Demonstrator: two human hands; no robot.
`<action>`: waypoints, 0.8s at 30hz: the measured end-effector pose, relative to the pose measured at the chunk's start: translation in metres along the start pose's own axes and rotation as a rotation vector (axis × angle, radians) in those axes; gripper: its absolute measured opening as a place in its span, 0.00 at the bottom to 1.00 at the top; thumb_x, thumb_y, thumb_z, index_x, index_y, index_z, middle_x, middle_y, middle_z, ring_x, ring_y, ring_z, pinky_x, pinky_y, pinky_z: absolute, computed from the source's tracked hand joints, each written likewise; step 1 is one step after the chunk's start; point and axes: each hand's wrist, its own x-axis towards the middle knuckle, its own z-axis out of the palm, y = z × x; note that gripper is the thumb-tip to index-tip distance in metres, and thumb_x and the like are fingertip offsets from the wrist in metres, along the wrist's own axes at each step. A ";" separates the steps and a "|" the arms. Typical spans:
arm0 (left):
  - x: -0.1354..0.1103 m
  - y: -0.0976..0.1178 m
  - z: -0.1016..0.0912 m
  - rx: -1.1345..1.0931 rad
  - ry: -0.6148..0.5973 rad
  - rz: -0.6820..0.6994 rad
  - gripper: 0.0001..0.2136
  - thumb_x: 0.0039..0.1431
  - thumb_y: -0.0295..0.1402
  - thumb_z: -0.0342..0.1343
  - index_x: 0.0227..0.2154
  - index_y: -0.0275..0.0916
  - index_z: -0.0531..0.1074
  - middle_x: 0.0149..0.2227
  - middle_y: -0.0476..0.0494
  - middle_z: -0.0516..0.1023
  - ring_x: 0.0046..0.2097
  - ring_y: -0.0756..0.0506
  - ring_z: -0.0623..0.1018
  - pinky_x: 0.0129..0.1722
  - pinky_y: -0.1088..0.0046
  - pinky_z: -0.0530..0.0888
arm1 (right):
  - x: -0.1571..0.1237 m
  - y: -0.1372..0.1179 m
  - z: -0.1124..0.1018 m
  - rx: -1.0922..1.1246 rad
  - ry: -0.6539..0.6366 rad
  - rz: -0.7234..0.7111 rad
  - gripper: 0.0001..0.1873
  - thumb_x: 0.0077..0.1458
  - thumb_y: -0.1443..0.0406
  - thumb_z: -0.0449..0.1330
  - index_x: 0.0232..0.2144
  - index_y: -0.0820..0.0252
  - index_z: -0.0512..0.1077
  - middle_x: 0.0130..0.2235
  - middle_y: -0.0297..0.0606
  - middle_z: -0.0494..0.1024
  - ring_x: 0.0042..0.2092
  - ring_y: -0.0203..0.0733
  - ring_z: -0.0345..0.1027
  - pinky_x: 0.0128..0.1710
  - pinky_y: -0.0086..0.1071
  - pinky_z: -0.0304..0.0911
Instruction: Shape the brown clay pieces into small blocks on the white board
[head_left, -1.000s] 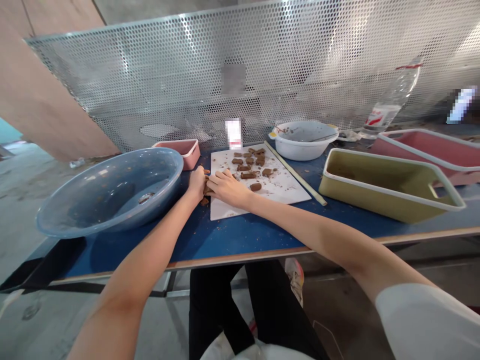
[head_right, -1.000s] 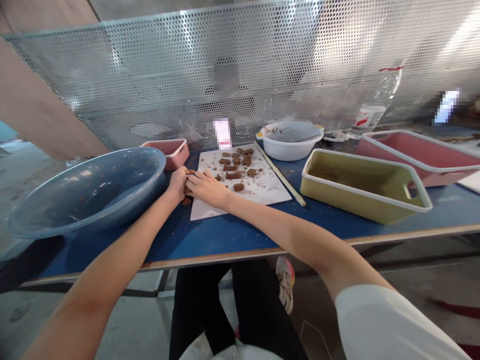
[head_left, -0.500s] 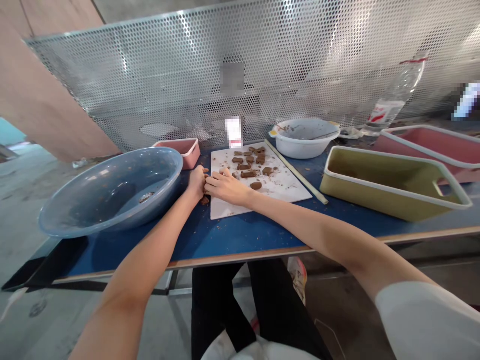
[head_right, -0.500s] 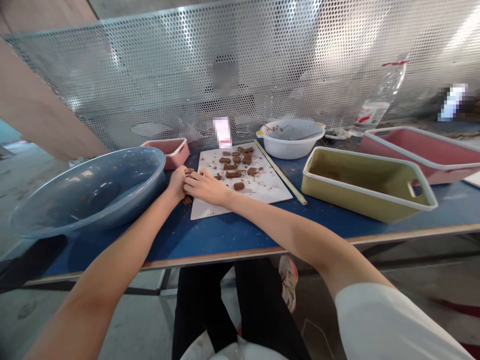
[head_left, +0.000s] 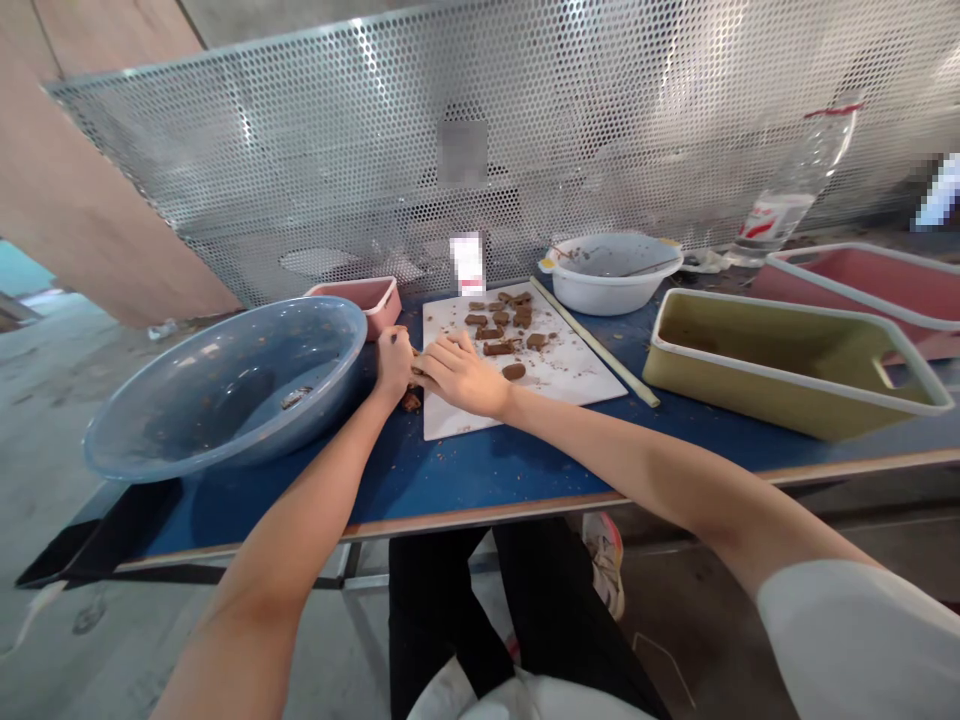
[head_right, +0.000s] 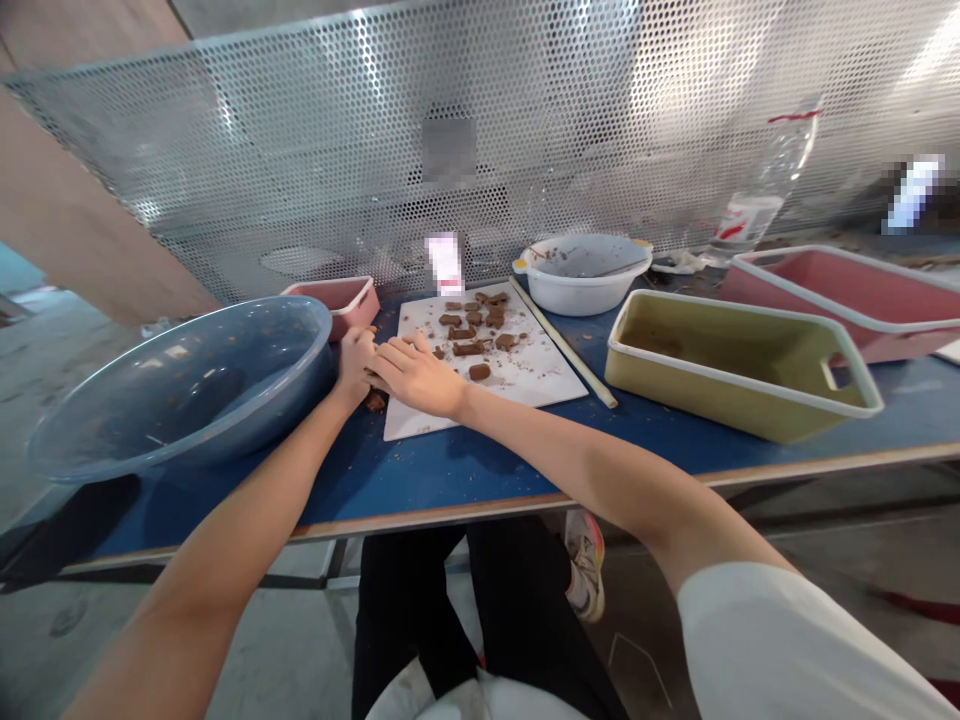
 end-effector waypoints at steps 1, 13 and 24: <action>-0.001 0.000 0.001 0.020 0.014 0.015 0.05 0.61 0.28 0.52 0.38 0.41 0.72 0.36 0.45 0.75 0.42 0.42 0.76 0.45 0.69 0.72 | 0.000 -0.003 -0.001 0.019 -0.013 0.001 0.14 0.80 0.62 0.48 0.51 0.62 0.72 0.45 0.43 0.77 0.49 0.48 0.68 0.55 0.44 0.57; -0.012 0.001 0.000 0.148 0.099 0.110 0.06 0.62 0.26 0.53 0.38 0.42 0.72 0.38 0.43 0.77 0.44 0.41 0.77 0.49 0.68 0.72 | -0.008 -0.009 0.004 0.108 0.036 0.017 0.17 0.80 0.59 0.48 0.44 0.60 0.73 0.40 0.41 0.78 0.45 0.45 0.68 0.49 0.40 0.57; -0.012 -0.001 0.002 0.223 0.095 0.123 0.07 0.63 0.27 0.52 0.41 0.43 0.71 0.45 0.41 0.80 0.50 0.40 0.77 0.55 0.65 0.73 | -0.009 -0.012 0.003 0.148 0.017 -0.039 0.25 0.78 0.54 0.52 0.30 0.59 0.73 0.28 0.35 0.74 0.34 0.40 0.67 0.43 0.38 0.58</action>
